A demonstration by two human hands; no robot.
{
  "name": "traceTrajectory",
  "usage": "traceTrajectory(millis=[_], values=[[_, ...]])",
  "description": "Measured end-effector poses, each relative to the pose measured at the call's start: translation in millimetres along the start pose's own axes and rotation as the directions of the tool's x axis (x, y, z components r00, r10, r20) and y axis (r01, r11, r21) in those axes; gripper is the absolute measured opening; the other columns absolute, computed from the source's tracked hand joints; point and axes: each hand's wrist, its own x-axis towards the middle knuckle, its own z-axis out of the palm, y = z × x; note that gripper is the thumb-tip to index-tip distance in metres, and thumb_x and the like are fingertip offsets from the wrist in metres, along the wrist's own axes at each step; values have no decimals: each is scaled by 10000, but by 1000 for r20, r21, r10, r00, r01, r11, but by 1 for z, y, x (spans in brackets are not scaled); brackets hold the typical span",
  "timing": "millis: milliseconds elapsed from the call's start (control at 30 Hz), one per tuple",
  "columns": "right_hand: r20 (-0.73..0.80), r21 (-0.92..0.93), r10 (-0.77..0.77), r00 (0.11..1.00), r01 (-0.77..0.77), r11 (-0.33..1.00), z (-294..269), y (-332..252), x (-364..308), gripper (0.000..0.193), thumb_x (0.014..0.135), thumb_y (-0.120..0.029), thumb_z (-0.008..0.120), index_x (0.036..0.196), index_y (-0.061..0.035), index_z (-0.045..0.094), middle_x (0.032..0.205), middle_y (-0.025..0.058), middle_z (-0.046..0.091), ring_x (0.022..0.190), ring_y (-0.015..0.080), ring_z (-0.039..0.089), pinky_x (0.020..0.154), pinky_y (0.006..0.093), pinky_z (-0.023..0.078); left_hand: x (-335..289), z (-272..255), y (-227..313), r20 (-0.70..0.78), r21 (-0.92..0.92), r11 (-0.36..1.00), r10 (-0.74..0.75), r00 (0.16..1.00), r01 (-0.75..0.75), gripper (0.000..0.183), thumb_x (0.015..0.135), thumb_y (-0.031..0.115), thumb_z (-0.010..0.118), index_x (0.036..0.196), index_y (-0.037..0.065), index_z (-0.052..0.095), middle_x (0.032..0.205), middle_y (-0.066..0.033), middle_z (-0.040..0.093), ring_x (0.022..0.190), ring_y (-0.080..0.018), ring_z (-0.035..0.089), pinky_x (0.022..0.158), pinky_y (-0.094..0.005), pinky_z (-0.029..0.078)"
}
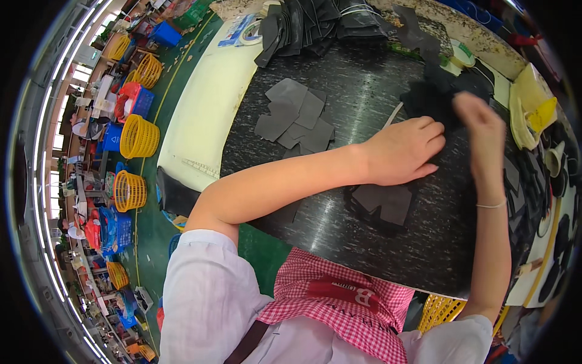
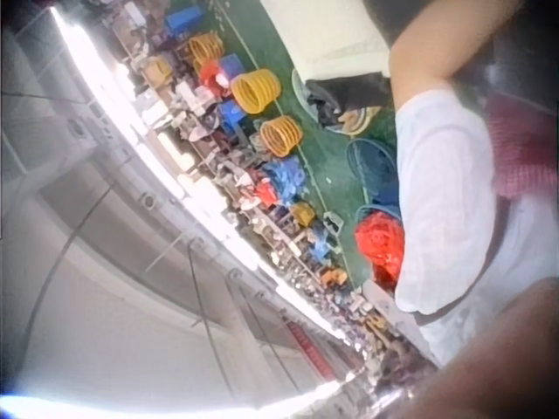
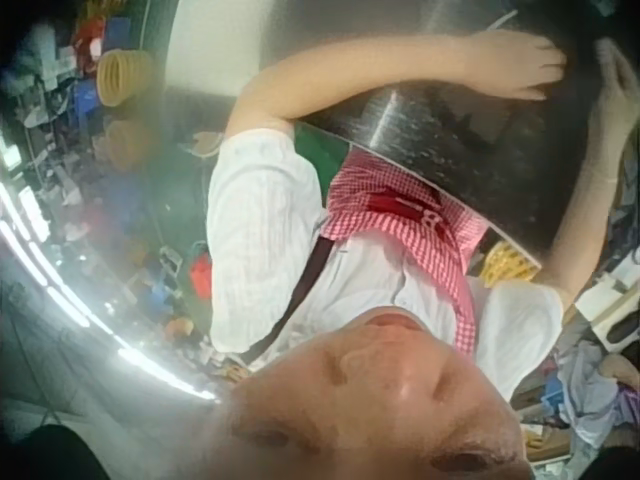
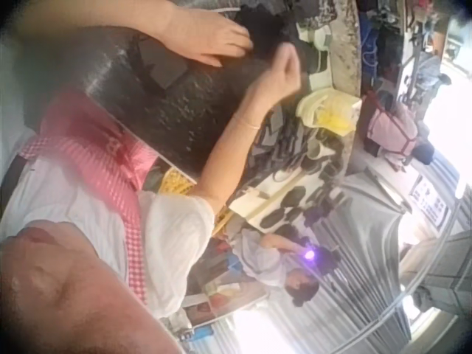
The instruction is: The person picks up dark gray fabric shoe components from a blue basket and stacks them on a work surface, occasionally handling a bundle of the same items and moving a red bag of components.
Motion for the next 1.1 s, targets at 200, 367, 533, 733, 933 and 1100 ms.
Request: traceTrajectory(millis=[200,367,533,733,933,1100], values=[[235,-208,-545,805,589,781,1,-65,-107,228,828,-79,672,1034,18,669,1107,132,660,1018,247,620,876,333,479,-27,-60,-24,157,-395,903,-115,981,169,307,865,65,547,1165,6,571,1252,-150,553,1147,-323,543,964,-387,453],[478,-45,-534,698,626,778,33,-76,-103,244,748,-56,722,977,1,659,1064,139,639,931,305,607,803,389,490,-84,-166,-46,348,260,937,-318,882,236,315,783,56,594,1098,43,593,1085,-95,612,1050,-292,553,913,-387,433],[480,-2,-648,591,740,673,149,-81,-44,274,826,-28,583,1084,64,593,1160,155,557,1040,315,537,925,377,444,-113,-177,-46,295,285,855,-508,809,433,412,707,17,692,1100,53,577,934,-90,541,969,-249,540,816,-334,448],[582,52,-611,536,726,686,171,-65,-26,280,871,-64,542,1118,60,593,1191,165,566,1055,290,550,932,371,448,-115,-203,6,217,-451,697,-521,826,558,208,777,11,696,959,13,596,814,-72,573,701,-157,600,617,-285,510],[687,482,-239,686,-183,857,115,-106,-58,228,911,-150,614,1042,35,635,916,86,665,874,145,628,802,304,494,-125,-166,28,74,-891,227,-782,618,394,183,843,-14,665,1008,1,585,958,-83,618,738,-127,625,587,-255,538],[677,252,-149,720,-36,967,84,-100,-90,163,872,-134,674,917,14,625,751,78,641,664,118,627,585,263,482,-124,-134,46,288,-915,-48,-774,564,401,278,872,42,656,1141,-3,602,976,-78,632,792,-109,621,564,-259,535]])
